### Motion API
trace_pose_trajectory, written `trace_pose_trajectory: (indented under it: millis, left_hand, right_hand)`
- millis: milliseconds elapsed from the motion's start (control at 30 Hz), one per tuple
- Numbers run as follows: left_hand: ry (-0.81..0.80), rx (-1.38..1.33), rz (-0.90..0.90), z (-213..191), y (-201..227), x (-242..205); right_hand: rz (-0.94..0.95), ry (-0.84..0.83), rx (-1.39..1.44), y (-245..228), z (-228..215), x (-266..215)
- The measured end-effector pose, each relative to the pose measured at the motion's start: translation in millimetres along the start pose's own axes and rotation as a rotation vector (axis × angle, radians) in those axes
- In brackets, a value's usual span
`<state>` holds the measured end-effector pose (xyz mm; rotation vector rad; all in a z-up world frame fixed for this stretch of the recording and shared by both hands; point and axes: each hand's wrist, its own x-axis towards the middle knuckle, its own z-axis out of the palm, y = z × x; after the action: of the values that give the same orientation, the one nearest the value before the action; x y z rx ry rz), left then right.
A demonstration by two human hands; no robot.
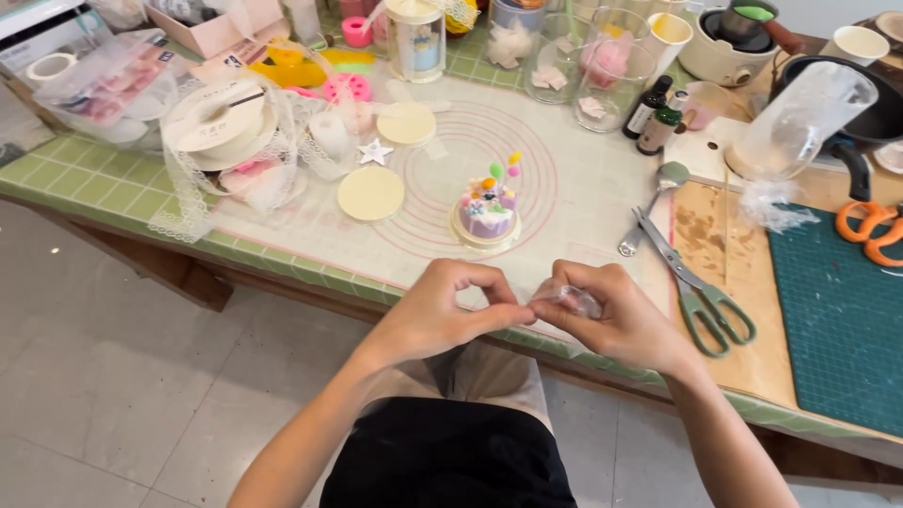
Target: The person places a decorative candle inside a clear plastic cylinder and seals it with a lid by hand.
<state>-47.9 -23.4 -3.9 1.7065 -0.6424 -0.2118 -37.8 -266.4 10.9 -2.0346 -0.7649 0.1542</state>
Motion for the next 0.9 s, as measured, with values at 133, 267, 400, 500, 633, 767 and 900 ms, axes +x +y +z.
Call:
trace_pose_trajectory:
  millis: [133,267,400,500,633,767,900]
  left_hand:
    - [0.065,-0.077,-0.045,8.8,-9.3,2.1]
    - [0.228,-0.267,-0.035,13.6,-36.3,-1.7]
    - [0.349,-0.412,-0.032,16.9,-49.7,-13.2]
    - [0.490,-0.303,-0.054,17.3,-48.2,-17.1]
    - [0.573,-0.214,-0.056,9.7,-36.0,-23.5]
    - [0.545,-0.101,-0.047,9.1,-24.0,-26.3]
    - [0.543,-0.023,-0.071,4.4,-33.3,-28.0]
  right_hand:
    - [0.010,0.059,-0.079,-14.3,3.0,2.6]
    - [-0.444,0.316,-0.445,-12.3,16.3,6.0]
    - [-0.710,0.372,-0.581,2.3,28.9,5.2]
    - [-0.717,0.369,-0.515,7.9,32.2,6.2]
    - [-0.670,0.389,-0.429,22.3,34.8,-1.5]
    - [-0.422,0.427,-0.105,46.0,36.4,-11.3]
    - [-0.204,0.544,0.182,63.3,23.8,-8.6]
